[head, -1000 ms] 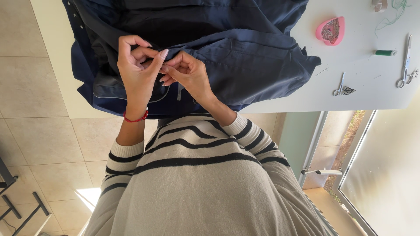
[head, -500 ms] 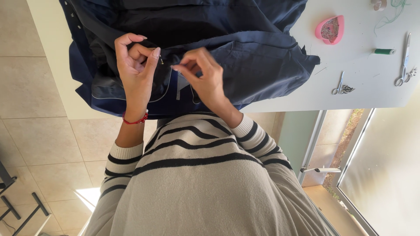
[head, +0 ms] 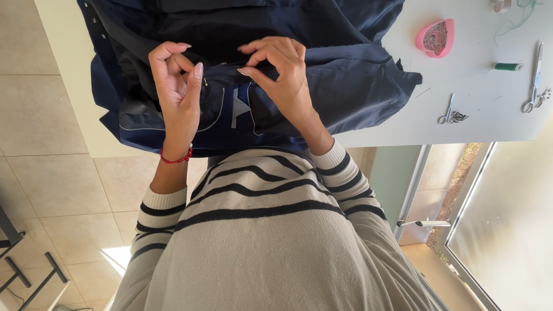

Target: Pinning two pieces of dark blue fabric together along the edge on a work table

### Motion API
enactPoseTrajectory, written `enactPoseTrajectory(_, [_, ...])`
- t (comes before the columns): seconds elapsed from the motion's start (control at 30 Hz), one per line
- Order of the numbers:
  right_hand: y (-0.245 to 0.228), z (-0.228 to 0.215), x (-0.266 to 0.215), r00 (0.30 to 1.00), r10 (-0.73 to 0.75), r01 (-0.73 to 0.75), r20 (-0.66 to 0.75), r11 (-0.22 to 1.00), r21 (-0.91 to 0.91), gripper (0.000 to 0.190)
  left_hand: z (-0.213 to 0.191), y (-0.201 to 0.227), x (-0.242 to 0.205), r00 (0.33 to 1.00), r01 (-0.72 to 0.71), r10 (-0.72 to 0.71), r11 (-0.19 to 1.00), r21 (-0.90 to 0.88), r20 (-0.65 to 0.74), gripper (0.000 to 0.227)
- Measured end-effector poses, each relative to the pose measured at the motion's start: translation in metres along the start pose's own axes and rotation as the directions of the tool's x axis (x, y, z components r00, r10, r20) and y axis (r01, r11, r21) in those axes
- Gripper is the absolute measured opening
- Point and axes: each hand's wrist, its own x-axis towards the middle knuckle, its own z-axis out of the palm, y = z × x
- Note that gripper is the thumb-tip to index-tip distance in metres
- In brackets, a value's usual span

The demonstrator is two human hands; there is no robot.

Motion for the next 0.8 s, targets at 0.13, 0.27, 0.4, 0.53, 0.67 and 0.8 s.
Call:
enactPoseTrajectory(0.13, [-0.001, -0.001, 0.001, 0.996, 0.074, -0.079, 0.045, 0.991, 0.112, 0.017, -0.001, 0.0, -0.001, 1.0, -0.006, 0.006, 1.0, 0.015, 0.002, 0.023])
enactPoseTrajectory(0.27, [0.001, -0.001, -0.002, 0.99, 0.135, -0.139, 0.034, 0.98, 0.145, 0.02, -0.002, 0.0, 0.001, 1.0, 0.005, -0.005, 1.0, -0.002, 0.008, 0.021])
enactPoseTrajectory(0.4, [0.003, 0.0, -0.009, 0.986, 0.159, -0.163, 0.04, 0.98, 0.114, 0.019, -0.007, 0.001, 0.003, 0.999, -0.021, 0.02, 1.0, 0.019, 0.04, 0.021])
enactPoseTrajectory(0.53, [0.002, 0.002, -0.015, 0.992, 0.127, -0.128, 0.014, 0.984, 0.127, 0.017, -0.011, 0.03, 0.02, 0.964, -0.192, 0.139, 0.953, 0.233, 0.227, 0.033])
enactPoseTrajectory(0.67, [-0.002, 0.002, -0.017, 0.992, 0.122, -0.122, 0.006, 0.984, 0.132, 0.016, -0.011, 0.008, 0.028, 0.862, -0.495, 0.187, 0.51, 0.704, 0.471, 0.056])
enactPoseTrajectory(0.8, [-0.001, 0.001, -0.018, 0.998, 0.042, -0.038, -0.043, 0.994, 0.102, 0.017, -0.011, -0.006, 0.028, 0.822, -0.564, 0.306, 0.55, 0.615, 0.48, 0.028])
